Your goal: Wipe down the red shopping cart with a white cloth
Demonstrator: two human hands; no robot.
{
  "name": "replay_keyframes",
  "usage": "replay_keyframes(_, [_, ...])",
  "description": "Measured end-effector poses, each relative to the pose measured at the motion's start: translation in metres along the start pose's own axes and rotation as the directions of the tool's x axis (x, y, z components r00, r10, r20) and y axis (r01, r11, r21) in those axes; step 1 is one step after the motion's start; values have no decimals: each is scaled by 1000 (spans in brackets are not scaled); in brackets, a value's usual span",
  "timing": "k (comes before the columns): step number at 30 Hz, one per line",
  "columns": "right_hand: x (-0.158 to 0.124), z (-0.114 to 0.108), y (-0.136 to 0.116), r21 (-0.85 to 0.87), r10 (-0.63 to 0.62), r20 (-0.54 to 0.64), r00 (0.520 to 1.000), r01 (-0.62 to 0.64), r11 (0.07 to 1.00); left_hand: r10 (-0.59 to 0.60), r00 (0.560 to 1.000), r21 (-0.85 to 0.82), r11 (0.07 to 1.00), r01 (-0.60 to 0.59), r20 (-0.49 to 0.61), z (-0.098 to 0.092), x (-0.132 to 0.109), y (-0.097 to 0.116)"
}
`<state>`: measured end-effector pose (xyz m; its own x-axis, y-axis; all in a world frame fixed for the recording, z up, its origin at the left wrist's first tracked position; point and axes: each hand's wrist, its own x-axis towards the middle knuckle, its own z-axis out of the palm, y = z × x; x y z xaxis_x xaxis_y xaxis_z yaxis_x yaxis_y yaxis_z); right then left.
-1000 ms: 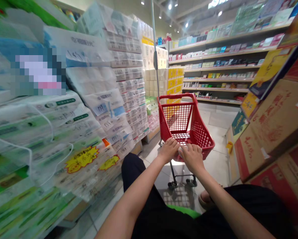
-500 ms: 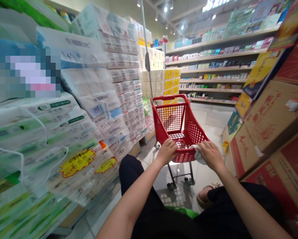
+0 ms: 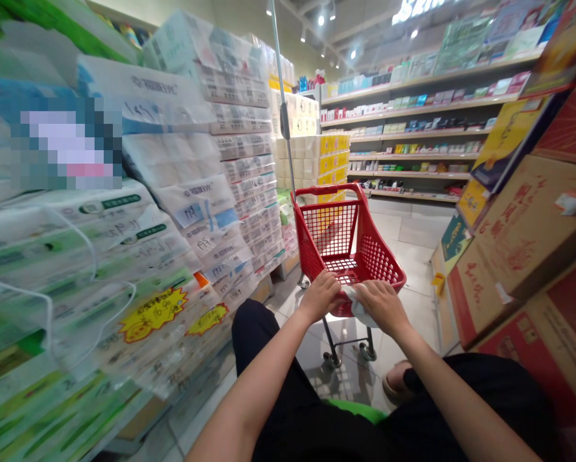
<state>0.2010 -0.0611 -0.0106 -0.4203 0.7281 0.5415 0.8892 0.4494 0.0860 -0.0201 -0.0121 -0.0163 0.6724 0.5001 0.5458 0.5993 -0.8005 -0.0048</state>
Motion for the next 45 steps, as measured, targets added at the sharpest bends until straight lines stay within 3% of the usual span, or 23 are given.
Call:
replay_keyframes(4, [-20, -6, 54, -56, 51, -40, 998, -54, 997, 9, 1000, -13, 1000, -9, -15, -2, -4, 0])
replay_keyframes(7, [-25, -6, 61, -67, 91, -43, 995, -93, 993, 5, 1000, -4, 1000, -5, -23, 0, -4, 2])
replay_keyframes(12, [-14, -1, 11, -65, 237, -124, 964, -246, 967, -4, 1000, 17, 1000, 4, -16, 4, -4, 6])
replay_keyframes(16, [2, 4, -43, -24, 213, -115, 970, -217, 976, -19, 1000, -11, 1000, 18, -23, 5, -3, 8])
replay_keyframes(19, [11, 6, -59, -13, 172, -105, 979, -175, 985, -38, 999, -32, 999, 37, -16, 2, -4, 7])
replay_keyframes(21, [11, 4, -51, 1, 89, -68, 994, -90, 996, -41, 999, -45, 998, 40, -7, 0, -5, 6])
replay_keyframes(24, [1, -2, -18, 15, -6, -16, 1000, 7, 1000, -34, 999, -71, 997, 33, -9, -4, -6, 3])
replay_keyframes(29, [-23, -13, 39, -31, 58, -34, 998, -59, 998, -44, 999, -83, 996, 41, -27, -4, -6, 4])
replay_keyframes(32, [-26, -16, 47, -51, 89, -22, 996, -90, 995, -35, 999, -72, 997, 33, -38, 0, -4, 5])
replay_keyframes(37, [-12, -12, 11, -87, 180, -57, 982, -185, 979, -24, 999, -55, 998, 21, -45, 6, 2, 6])
replay_keyframes(42, [10, -1, -43, -73, 165, -80, 983, -171, 983, -44, 999, -19, 999, 44, -22, 6, 7, 11])
replay_keyframes(45, [16, 2, -53, -54, 161, -65, 985, -165, 985, -49, 999, -13, 999, 49, -20, 2, 7, 16])
